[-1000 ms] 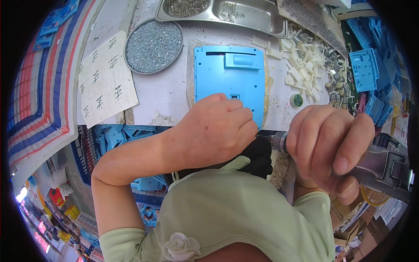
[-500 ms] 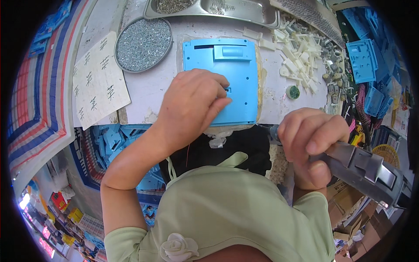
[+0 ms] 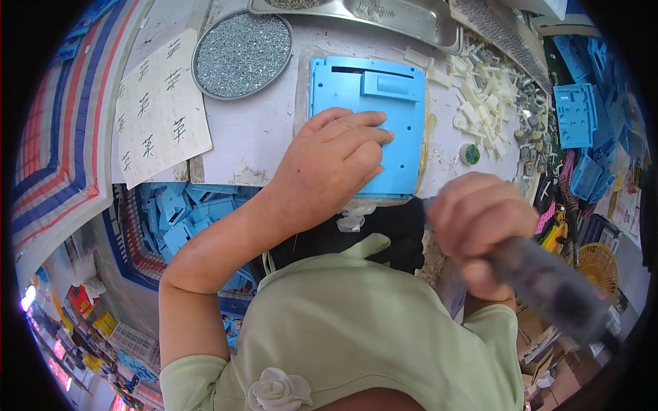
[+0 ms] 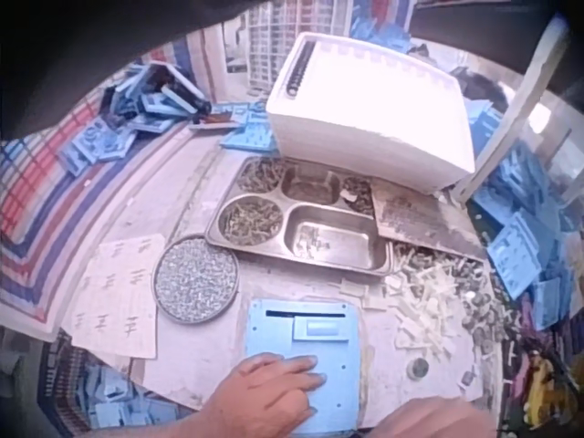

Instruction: Assembling, soldering, and screwing components into a blue plastic electronic device casing.

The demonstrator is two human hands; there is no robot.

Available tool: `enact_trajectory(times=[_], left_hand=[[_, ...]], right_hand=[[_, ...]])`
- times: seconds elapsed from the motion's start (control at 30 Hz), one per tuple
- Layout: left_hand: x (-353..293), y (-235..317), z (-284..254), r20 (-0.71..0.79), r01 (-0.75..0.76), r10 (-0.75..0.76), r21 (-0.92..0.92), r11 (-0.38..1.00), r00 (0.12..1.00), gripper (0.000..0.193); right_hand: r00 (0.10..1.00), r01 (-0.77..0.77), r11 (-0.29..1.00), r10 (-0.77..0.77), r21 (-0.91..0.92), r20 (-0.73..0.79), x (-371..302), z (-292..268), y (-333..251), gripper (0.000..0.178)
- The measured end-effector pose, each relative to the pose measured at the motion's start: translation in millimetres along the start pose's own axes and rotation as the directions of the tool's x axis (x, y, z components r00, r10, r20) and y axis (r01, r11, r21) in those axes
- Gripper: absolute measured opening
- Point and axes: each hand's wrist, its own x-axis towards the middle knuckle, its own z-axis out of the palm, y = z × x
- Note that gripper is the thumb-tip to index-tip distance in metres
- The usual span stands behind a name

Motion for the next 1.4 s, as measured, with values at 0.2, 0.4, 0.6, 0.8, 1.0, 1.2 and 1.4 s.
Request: enact_trajectory(times=[0.2,0.4,0.6,0.8,1.0,1.2,1.4], left_hand=[[-1,-3,2,-0.018,0.004,-0.005,-0.035,0.999,1.0,0.02],[-4,-7,5,-0.004,0.0,0.0,-0.038,0.999,1.0,0.02],[-3,-7,1,0.024,0.013,-0.012,-0.045,0.999,1.0,0.023],[-6,-7,7,0.004,0.036,-0.036,-0.049,0.998,0.999,0.026],[-3,-8,5,0.022,0.026,-0.025,-0.063,0.998,0.999,0.028],[-6,-9,8,-0.005,0.048,-0.048,-0.057,0.997,0.999,0.028],[-5,-9,11,-0.076,0.032,-0.04,-0.11,0.993,0.996,0.03]], right_hand=[[0.999,0.051,0.999,-0.051,0.0,-0.013,21,1,18,0.02],[0.998,0.058,0.997,-0.059,0.059,0.011,30,-7,24,0.019],[0.995,0.099,0.995,-0.099,-0.016,-0.015,49,-22,35,0.018],[0.997,0.061,0.997,-0.063,0.042,0.042,63,-31,36,0.02],[0.992,0.077,0.996,-0.072,0.043,-0.101,94,-58,46,0.028],[0.995,-0.027,0.999,0.022,-0.047,-0.094,98,-52,65,0.021],[0.986,0.017,0.998,-0.027,0.064,0.162,119,-73,31,0.025]])
